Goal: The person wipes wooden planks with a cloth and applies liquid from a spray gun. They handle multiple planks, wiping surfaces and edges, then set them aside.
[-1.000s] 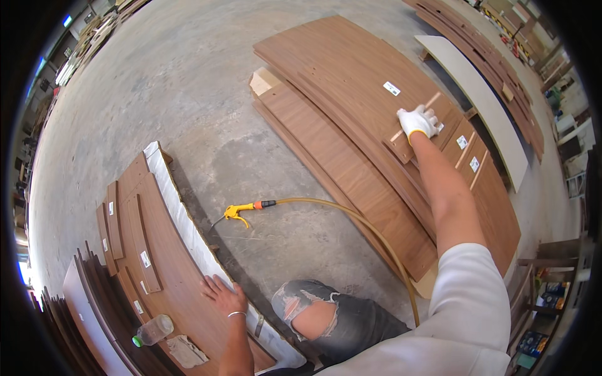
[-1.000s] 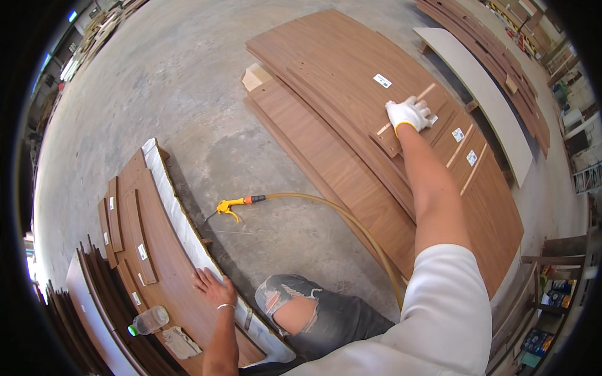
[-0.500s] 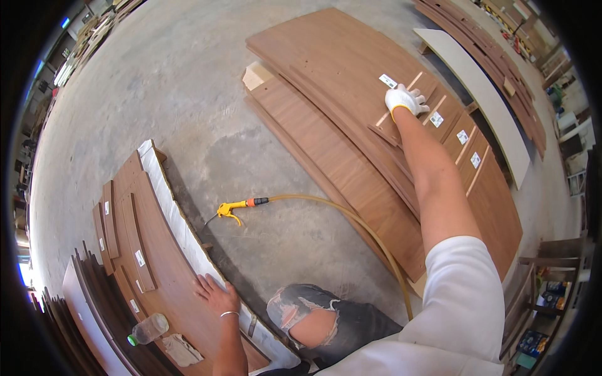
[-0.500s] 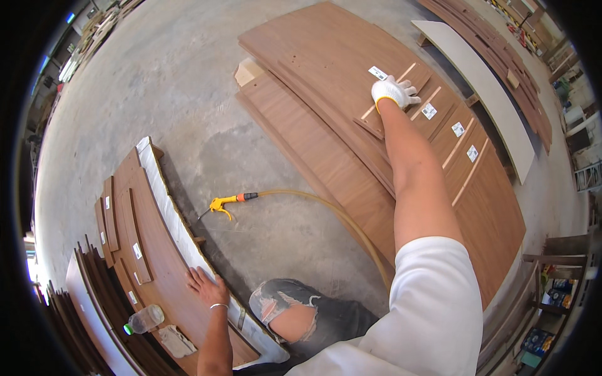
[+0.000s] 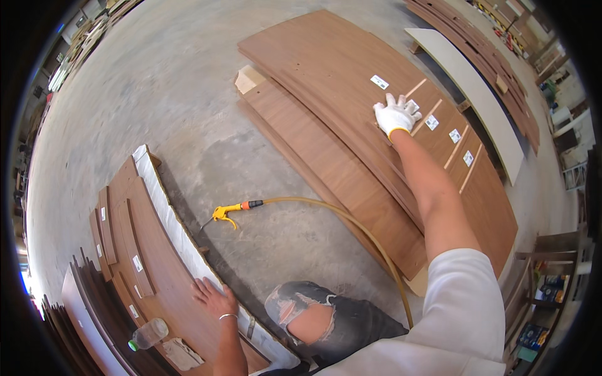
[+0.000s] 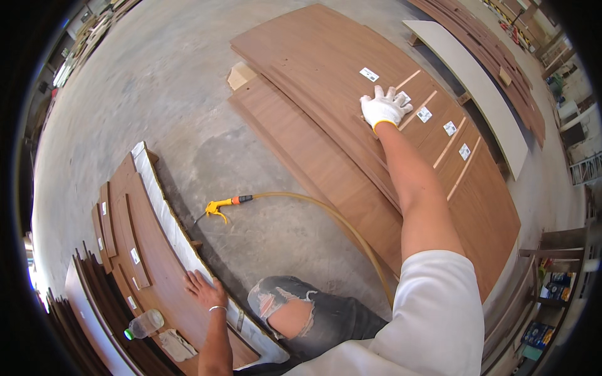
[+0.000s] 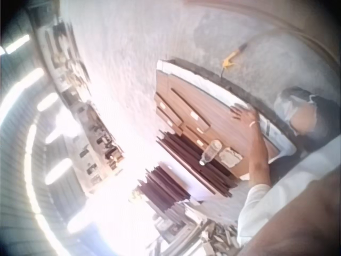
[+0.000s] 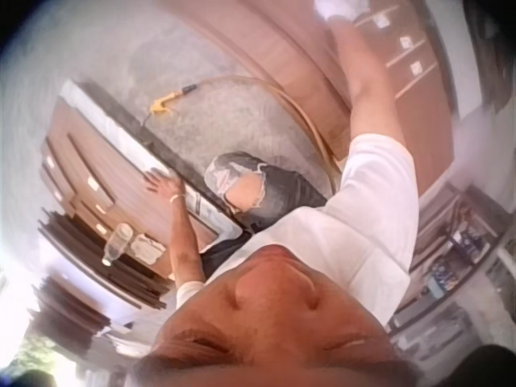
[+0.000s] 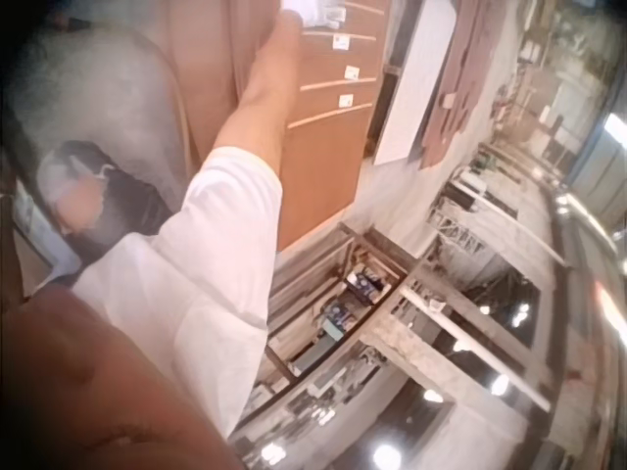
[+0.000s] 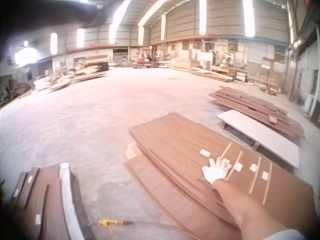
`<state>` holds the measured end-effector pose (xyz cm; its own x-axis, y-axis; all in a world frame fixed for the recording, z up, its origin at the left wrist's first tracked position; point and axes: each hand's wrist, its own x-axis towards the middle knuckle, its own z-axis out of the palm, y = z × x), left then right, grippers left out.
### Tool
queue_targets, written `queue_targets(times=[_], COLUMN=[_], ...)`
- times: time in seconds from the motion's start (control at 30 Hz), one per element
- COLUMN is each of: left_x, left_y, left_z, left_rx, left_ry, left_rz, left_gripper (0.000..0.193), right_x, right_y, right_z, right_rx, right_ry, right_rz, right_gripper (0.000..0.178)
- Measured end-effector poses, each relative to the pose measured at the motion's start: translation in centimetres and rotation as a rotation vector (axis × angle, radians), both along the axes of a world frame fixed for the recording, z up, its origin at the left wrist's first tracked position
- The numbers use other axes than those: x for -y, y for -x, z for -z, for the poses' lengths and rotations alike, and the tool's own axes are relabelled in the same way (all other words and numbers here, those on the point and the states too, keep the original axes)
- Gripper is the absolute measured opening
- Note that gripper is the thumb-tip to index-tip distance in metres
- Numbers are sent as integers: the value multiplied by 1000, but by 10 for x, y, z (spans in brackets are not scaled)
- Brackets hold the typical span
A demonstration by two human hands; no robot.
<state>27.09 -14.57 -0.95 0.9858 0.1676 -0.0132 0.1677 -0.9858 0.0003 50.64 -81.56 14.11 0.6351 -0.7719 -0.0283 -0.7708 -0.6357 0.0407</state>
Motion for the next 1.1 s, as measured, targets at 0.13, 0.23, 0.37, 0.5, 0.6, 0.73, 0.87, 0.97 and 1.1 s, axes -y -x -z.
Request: queue_targets(times=[0.13,0.23,0.37,0.5,0.6,0.73,0.87,0.97,1.1], left_x=[7,18,5,1,-18,-7,7,5,4], left_y=[-3,-7,-5,-13,-4,4,2,3,3], left_z=[-7,-13,-6,7,-2,-8,-21,-32,-45], left_rx=[-59,-112,-100,46,-47,-85,-137,-234,-273], left_ry=[5,26,73,228,73,95,119,100,152], left_rz=[-30,-62,-77,-20,-39,-66,-71,-76,-64], left_gripper=[83,81,84,81,84,83,83,82,82], right_x=[6,18,1,26,-20,-45,-28,-33,-17], right_y=[-3,-5,-11,-1,9,26,26,30,28], right_z=[6,10,14,41,64,57,33,36,41], right_rx=[-16,-3,-22,129,-42,-60,15,22,115], right_ry=[12,73,254,557,330,489,548,651,644], right_rz=[14,9,-114,-535,-361,-255,-373,-575,-707], right_gripper=[71,65,53,42,53,55,52,49,45])
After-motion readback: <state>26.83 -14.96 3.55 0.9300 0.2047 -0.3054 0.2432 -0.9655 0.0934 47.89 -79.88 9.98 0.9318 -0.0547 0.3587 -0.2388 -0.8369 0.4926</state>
